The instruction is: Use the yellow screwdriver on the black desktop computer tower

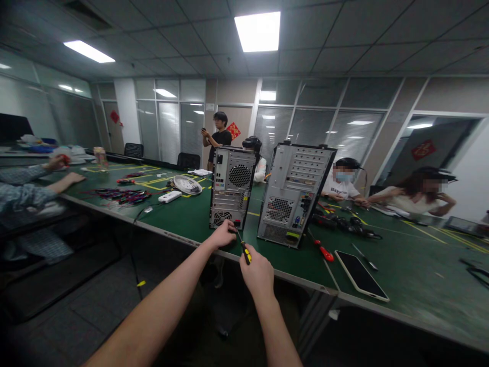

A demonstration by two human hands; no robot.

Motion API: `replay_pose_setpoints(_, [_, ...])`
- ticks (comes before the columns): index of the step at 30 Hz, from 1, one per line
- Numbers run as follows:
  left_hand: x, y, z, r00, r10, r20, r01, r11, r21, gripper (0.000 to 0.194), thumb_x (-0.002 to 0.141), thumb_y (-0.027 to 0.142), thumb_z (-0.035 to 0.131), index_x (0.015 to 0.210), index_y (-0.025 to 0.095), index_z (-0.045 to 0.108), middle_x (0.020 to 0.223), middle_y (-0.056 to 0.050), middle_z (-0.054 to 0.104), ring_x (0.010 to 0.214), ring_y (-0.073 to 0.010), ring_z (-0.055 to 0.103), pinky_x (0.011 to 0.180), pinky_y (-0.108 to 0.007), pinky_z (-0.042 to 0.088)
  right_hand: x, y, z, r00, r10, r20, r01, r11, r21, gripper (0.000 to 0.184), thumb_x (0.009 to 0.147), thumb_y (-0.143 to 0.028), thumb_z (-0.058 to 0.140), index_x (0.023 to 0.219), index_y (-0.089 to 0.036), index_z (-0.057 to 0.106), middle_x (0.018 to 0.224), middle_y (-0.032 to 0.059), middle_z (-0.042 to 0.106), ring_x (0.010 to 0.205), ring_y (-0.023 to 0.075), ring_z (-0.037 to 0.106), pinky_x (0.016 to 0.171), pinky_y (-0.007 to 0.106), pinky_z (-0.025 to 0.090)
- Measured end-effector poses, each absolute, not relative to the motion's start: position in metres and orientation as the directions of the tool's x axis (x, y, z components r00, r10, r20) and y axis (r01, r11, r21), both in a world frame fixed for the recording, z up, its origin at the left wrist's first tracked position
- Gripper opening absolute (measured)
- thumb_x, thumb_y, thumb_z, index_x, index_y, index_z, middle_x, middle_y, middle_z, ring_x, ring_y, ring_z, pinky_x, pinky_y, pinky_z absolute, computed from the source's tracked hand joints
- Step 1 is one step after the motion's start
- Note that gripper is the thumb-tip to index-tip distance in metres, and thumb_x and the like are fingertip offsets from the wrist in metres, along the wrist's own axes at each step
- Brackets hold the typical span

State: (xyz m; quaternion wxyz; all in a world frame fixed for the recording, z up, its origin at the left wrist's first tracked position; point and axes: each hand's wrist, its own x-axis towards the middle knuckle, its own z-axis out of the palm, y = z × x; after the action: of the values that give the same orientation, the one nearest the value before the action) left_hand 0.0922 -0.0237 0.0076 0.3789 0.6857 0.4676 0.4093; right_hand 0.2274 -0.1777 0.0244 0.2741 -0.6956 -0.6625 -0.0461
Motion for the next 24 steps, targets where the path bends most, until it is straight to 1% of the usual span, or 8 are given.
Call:
replay_pose_setpoints(4, [0.0919, -0.0232, 0.0089, 0.238, 0.950, 0.200, 0.339, -0.275, 0.900, 0.044, 0.067, 0.008, 0.068, 0.104, 0.018, 0.046, 0.107, -0.008, 0.069, 0.089, -0.0146, 0.064, 0.079, -0.025, 0.047, 0.2275, -0.1774, 0.0253, 0.125, 0.897, 0.423, 0.946, 0.020, -0.322, 0.035, 0.093, -0.034, 0.051, 0.125, -0.029, 0.063, 0.104, 0.0043, 0.075, 0.087, 0.0208, 0.070, 0.071, 0.026, 0.046])
replay_pose_setpoints(10, [0.0915, -0.0252, 0.0116, 0.239, 0.953, 0.184, 0.346, -0.261, 0.901, 0.041, 0.068, 0.010, 0.067, 0.101, 0.019, 0.046, 0.107, -0.006, 0.069, 0.092, -0.0151, 0.064, 0.078, -0.024, 0.047, 0.2269, -0.1770, 0.0269, 0.123, 0.904, 0.410, 0.943, 0.022, -0.331, 0.035, 0.093, -0.035, 0.050, 0.125, -0.029, 0.063, 0.103, 0.0043, 0.075, 0.088, 0.0214, 0.070, 0.070, 0.026, 0.045])
replay_pose_setpoints(18, [0.0923, -0.0184, 0.0075, 0.239, 0.957, 0.167, 0.340, -0.244, 0.908, 0.043, 0.067, 0.012, 0.071, 0.102, 0.019, 0.047, 0.107, -0.007, 0.069, 0.093, -0.0155, 0.064, 0.081, -0.025, 0.048, 0.2248, -0.1772, 0.0292, 0.135, 0.908, 0.397, 0.948, -0.001, -0.319, 0.035, 0.093, -0.034, 0.051, 0.126, -0.028, 0.063, 0.103, 0.0054, 0.075, 0.088, 0.0207, 0.070, 0.071, 0.025, 0.045])
replay_pose_setpoints(24, [0.0923, -0.0191, 0.0074, 0.246, 0.956, 0.160, 0.330, -0.237, 0.914, 0.041, 0.068, 0.013, 0.069, 0.101, 0.019, 0.045, 0.110, -0.007, 0.068, 0.088, -0.0146, 0.064, 0.080, -0.026, 0.049, 0.2247, -0.1762, 0.0288, 0.130, 0.905, 0.405, 0.952, -0.001, -0.305, 0.035, 0.093, -0.035, 0.049, 0.126, -0.029, 0.062, 0.102, 0.0050, 0.075, 0.087, 0.0216, 0.070, 0.069, 0.026, 0.043])
